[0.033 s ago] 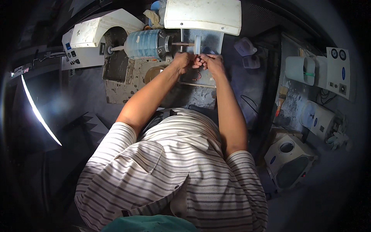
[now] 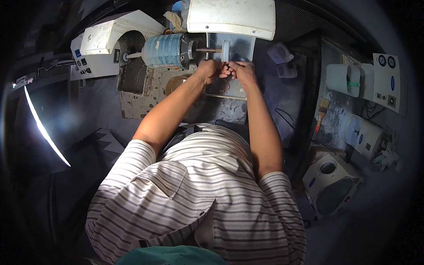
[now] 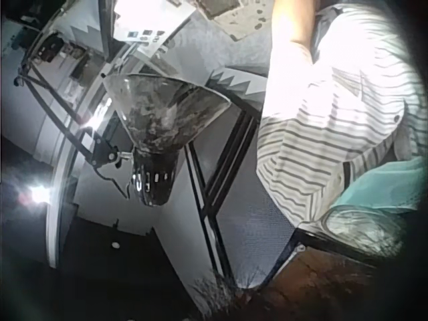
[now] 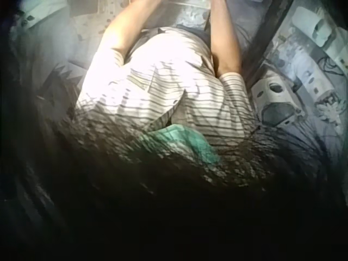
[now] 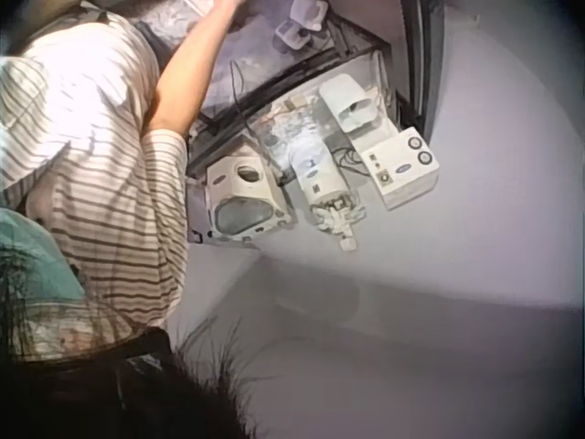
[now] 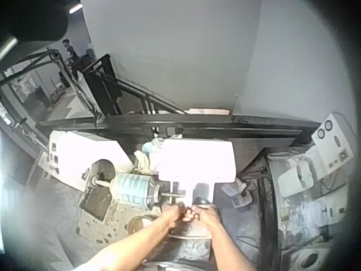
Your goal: The person polishes a denture against the rotating wheel of a polishing machine and repeatedly lifts and turns the denture under an overhead lamp.
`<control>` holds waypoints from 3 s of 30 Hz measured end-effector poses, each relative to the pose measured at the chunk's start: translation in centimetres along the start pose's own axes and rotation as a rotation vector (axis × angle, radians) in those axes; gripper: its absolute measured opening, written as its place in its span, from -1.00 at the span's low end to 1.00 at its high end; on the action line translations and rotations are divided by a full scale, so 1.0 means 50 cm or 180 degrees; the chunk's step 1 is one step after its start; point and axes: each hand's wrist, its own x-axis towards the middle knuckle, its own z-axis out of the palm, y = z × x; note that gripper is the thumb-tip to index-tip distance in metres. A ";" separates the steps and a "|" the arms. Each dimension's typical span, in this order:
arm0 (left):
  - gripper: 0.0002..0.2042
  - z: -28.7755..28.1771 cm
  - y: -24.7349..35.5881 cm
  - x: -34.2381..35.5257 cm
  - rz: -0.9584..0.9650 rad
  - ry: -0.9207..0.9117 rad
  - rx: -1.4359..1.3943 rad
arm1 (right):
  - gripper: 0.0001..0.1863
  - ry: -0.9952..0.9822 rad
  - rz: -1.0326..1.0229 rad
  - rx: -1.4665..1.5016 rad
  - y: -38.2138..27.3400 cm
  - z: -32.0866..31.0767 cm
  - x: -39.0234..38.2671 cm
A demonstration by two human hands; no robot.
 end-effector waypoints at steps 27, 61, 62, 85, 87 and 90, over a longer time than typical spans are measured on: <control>-0.96 -0.016 -0.027 -0.026 0.1018 0.0481 0.0287 | -0.87 -0.0448 0.0361 0.0885 0.045 0.017 0.039; -0.94 0.013 -0.021 -0.012 0.0928 0.0131 0.0307 | -0.79 -0.0334 0.0607 0.1331 0.032 -0.015 0.001; -0.94 0.015 -0.020 -0.013 0.0929 0.0115 0.0314 | -0.79 -0.0320 0.0597 0.1336 0.035 -0.018 0.004; -0.95 -0.027 -0.054 0.019 0.1352 -0.0126 0.0536 | -0.82 -0.0197 0.0083 0.0492 0.023 0.002 -0.008; -0.95 -0.019 -0.063 0.017 0.1271 -0.0140 0.0382 | -0.82 -0.0203 0.0072 0.0429 0.010 -0.003 -0.012; -0.95 -0.023 -0.069 0.014 0.1252 -0.0148 0.0011 | -0.82 -0.0203 -0.0049 0.0190 -0.011 0.014 -0.016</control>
